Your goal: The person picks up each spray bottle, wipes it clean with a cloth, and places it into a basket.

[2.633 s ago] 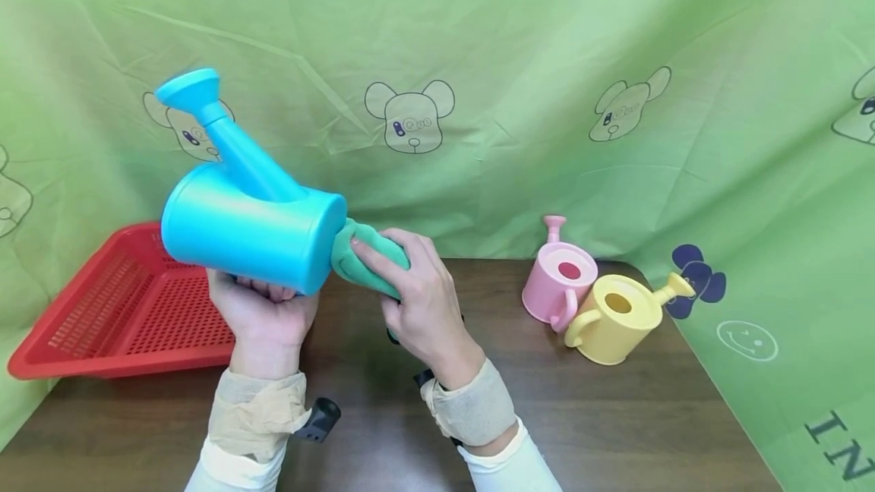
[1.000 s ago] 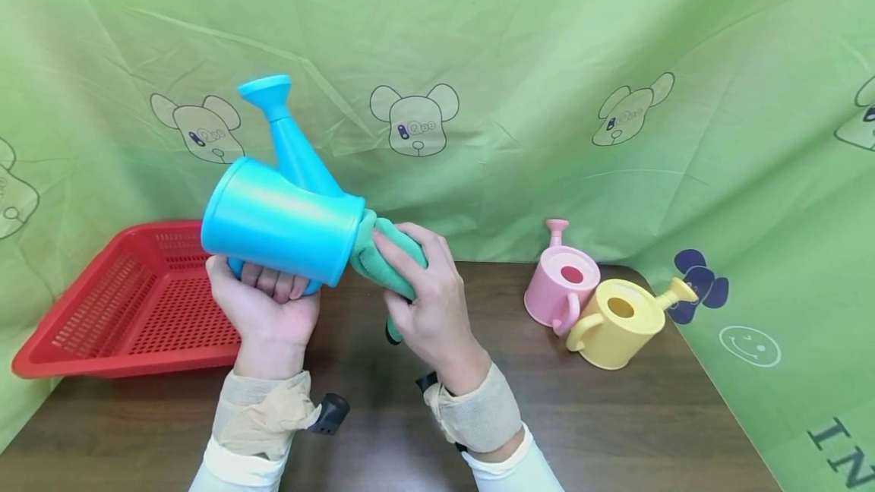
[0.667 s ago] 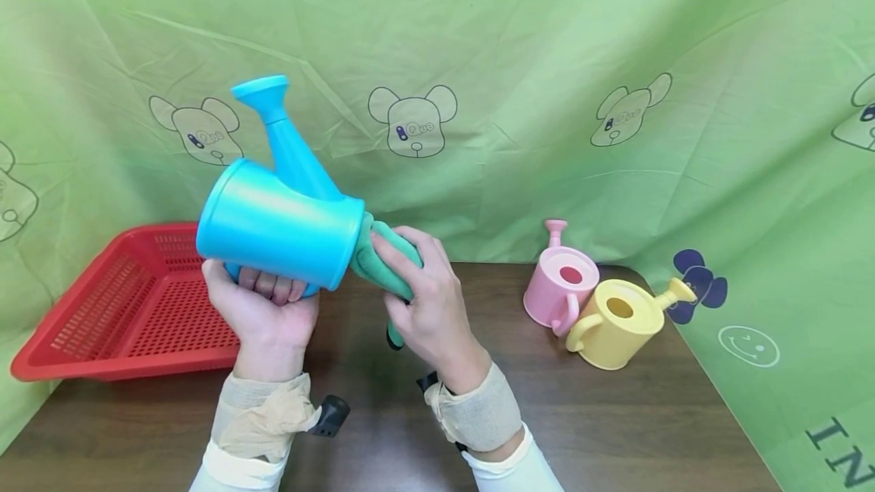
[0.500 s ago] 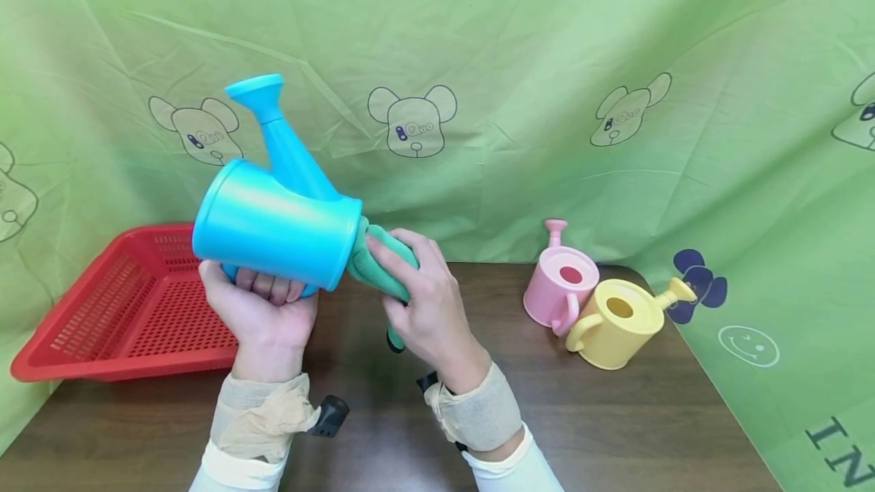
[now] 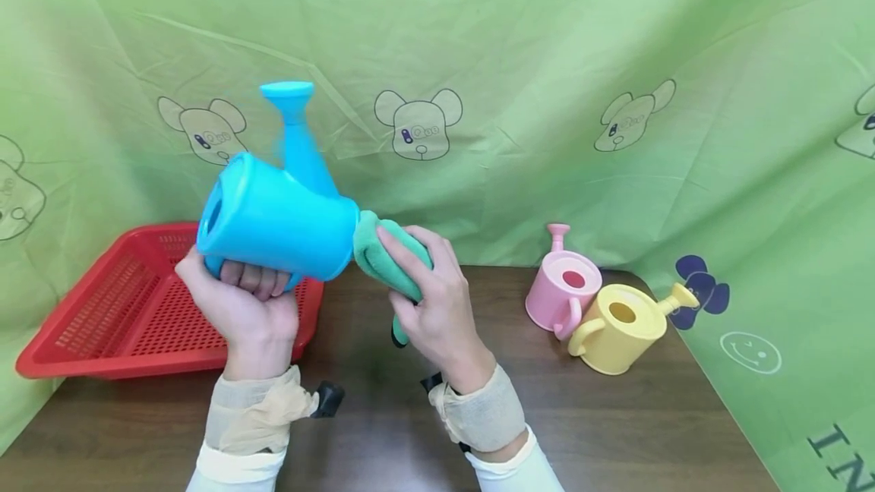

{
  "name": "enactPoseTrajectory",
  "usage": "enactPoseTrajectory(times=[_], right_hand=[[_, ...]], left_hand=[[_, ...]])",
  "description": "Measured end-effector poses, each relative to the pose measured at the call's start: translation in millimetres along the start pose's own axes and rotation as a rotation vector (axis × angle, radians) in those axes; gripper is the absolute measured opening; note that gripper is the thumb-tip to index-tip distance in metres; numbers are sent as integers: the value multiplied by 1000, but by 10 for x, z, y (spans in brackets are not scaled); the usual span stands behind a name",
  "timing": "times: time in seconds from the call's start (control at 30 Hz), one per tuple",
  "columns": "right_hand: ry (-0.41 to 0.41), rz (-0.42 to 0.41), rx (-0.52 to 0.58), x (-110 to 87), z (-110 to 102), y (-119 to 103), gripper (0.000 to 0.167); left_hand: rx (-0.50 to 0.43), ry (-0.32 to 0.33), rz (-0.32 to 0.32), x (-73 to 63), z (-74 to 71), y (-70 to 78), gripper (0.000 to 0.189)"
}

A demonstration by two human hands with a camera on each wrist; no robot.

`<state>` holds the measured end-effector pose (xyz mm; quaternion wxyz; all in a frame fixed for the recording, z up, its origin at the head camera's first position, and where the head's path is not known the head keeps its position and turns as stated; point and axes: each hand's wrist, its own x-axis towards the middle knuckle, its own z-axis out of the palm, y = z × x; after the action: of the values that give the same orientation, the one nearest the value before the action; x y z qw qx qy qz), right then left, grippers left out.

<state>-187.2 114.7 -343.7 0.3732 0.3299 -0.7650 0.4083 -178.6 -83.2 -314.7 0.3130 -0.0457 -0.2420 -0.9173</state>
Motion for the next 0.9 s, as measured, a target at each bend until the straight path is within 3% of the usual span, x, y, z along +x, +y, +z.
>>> enactPoseTrajectory(times=[0.13, 0.23, 0.43, 0.63, 0.9], right_hand=[[11, 6, 13, 2, -20, 9, 67], [-2, -21, 21, 3, -12, -4, 68], [-26, -40, 37, 1, 6, -37, 71], [8, -12, 15, 3, -43, 14, 67], [-20, 52, -27, 18, -103, 59, 74]], left_hand=[[212, -13, 278, 16, 10, 6, 47], [313, -26, 421, 3, 16, -19, 51], [527, -89, 588, -19, -48, -71, 58], [803, -234, 791, 27, -132, -91, 52], [917, -445, 952, 92, -188, -64, 47]])
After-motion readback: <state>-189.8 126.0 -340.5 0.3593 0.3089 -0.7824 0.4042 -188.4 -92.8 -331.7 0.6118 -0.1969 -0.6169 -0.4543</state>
